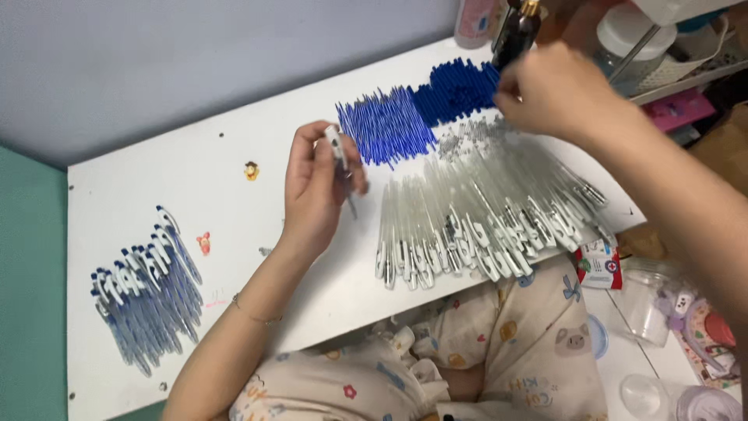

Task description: The person assembles pens by inserting an ink cartridge into a white barrel and then attaching a blue cap.

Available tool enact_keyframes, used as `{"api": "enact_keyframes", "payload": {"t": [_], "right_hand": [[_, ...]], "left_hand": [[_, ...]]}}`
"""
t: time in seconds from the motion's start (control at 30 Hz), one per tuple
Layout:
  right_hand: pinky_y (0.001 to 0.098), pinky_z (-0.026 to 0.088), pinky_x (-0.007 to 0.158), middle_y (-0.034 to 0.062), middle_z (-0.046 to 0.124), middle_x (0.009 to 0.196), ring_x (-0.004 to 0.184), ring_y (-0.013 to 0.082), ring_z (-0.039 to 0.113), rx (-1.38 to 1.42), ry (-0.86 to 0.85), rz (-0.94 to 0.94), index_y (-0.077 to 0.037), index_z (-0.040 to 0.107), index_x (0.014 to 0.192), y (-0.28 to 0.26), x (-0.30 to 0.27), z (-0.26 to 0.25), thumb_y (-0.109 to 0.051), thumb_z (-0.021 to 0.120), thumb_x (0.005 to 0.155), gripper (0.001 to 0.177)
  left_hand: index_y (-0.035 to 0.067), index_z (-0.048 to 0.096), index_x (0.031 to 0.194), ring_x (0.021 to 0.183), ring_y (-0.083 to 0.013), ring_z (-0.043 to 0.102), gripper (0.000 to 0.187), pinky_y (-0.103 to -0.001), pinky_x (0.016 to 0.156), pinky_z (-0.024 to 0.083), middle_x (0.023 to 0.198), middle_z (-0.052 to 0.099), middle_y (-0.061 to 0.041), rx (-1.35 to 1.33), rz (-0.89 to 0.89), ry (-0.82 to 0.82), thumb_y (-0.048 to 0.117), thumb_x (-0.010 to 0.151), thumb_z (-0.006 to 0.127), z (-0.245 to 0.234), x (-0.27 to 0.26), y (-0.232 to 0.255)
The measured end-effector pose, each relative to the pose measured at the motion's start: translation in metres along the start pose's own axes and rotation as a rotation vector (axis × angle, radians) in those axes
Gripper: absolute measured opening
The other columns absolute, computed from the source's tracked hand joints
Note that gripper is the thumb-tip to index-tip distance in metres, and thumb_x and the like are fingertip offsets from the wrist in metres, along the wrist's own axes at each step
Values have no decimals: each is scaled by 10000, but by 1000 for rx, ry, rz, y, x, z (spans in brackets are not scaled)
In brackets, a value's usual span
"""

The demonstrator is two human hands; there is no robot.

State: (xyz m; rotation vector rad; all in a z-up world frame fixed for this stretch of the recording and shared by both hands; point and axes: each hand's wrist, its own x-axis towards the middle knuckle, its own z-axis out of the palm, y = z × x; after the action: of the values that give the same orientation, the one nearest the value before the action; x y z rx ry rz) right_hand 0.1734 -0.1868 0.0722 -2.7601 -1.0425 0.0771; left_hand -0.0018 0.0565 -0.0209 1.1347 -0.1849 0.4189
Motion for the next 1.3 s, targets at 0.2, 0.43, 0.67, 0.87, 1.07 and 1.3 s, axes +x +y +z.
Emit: {"api": "enact_keyframes", "payload": {"t": [0.2,0.43,0.67,0.87,1.07,1.3], "right_hand": [[518,556,658,176,760,863,830,419,700,-179,-128,278,-112,836,910,65,29,57,-275,627,923,265],[462,556,737,128,791,879,909,341,716,-70,-107,268,-89,839,949,66,44,67,-322,690,912,279],[481,572,750,181,773,890,878,300,702,34,-77,407,-21,808,944,46,40,50,-250,685,968,260],[431,532,775,84,766,871,821,246,710,-6,185,157,-69,802,978,101,35,45,-196,671,968,182],[415,497,785,160,641,955,890,248,592,370,163,-87,14,731,1250,19,-9,-3,-69,660,1210,117],[231,432,742,105,634,1027,857,143,583,657,28,-235,39,695,1262,-69,-34,-20,-38,624,1124,173]], "left_hand": [[176,527,1172,568,-100,294,115,-239,525,284,971,562,-33,-170,-197,156,251,1108,468,-20,0,2],[155,489,1161,623,-122,393,85,-256,589,318,1038,620,-81,-95,-229,77,162,1083,456,-15,-9,0],[101,514,1207,673,-134,488,184,-266,652,398,1063,643,-70,-26,-297,102,54,1039,457,-13,-12,-6],[38,507,1340,969,-225,717,265,-306,840,610,1174,652,-128,197,-228,-133,72,1095,413,-7,-24,-2],[106,441,1287,1244,-335,678,186,-388,1070,550,1296,662,-182,-13,-244,-241,187,1120,438,2,-35,-6],[206,418,1264,1406,-330,554,191,-524,1170,478,1428,610,-157,-171,-280,-325,296,1114,494,7,-45,0]]}}
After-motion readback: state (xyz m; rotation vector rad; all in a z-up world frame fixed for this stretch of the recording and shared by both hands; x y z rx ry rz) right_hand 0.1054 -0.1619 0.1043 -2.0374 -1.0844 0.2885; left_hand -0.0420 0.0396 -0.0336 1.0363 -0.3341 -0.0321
